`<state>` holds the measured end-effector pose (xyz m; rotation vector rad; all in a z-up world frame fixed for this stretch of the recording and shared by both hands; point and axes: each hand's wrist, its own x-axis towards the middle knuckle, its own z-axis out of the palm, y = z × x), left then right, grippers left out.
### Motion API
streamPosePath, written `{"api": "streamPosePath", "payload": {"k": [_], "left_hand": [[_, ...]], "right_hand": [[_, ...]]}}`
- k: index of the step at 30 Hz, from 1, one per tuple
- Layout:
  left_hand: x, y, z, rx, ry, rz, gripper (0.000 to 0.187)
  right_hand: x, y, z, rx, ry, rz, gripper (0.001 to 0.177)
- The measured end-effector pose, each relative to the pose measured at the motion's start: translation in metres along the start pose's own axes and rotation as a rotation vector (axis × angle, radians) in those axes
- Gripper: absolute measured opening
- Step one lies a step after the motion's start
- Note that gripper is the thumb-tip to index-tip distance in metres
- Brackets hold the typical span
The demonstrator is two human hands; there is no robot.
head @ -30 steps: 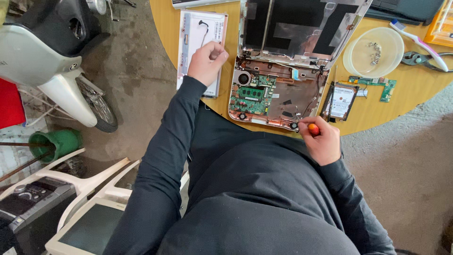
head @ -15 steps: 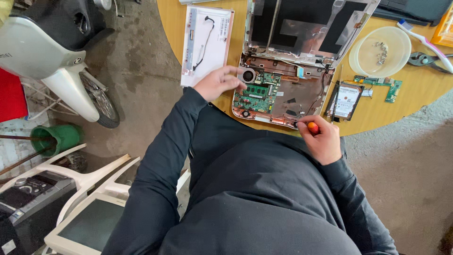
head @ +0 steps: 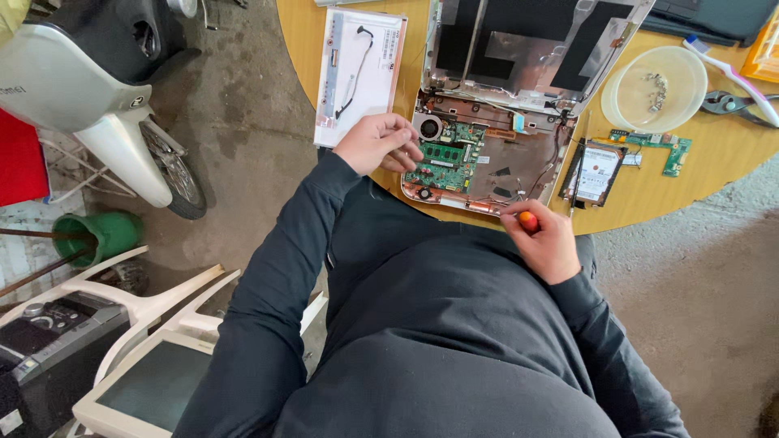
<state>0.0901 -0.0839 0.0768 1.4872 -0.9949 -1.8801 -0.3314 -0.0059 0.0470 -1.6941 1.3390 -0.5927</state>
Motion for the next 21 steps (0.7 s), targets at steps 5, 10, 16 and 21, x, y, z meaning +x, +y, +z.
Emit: {"api": "streamPosePath", "payload": {"k": [5, 10, 16, 21], "left_hand": [[0.018, -0.020, 0.043, -0.313, 0.049, -0.024, 0.022], [0.040, -0.040, 0.086, -0.516, 0.158, 0.024, 0.029], [0.048, -0.048, 0.106, -0.427, 0.210, 0.074, 0.032], [0.046, -0.035, 0.088, -0.143, 0.325, 0.129, 0.030]], "right_hand": [[0.028, -0.061, 0.008, 0.104, -0.070, -0.045, 0.016], [0.070, -0.069, 0.045, 0.082, -0.047, 0.029, 0.022], [0.093, -0.072, 0.061, 0.260, -0.060, 0.220, 0.022], [0.091, -0.072, 0.046, 0.353, 0.016, 0.189, 0.008]]}}
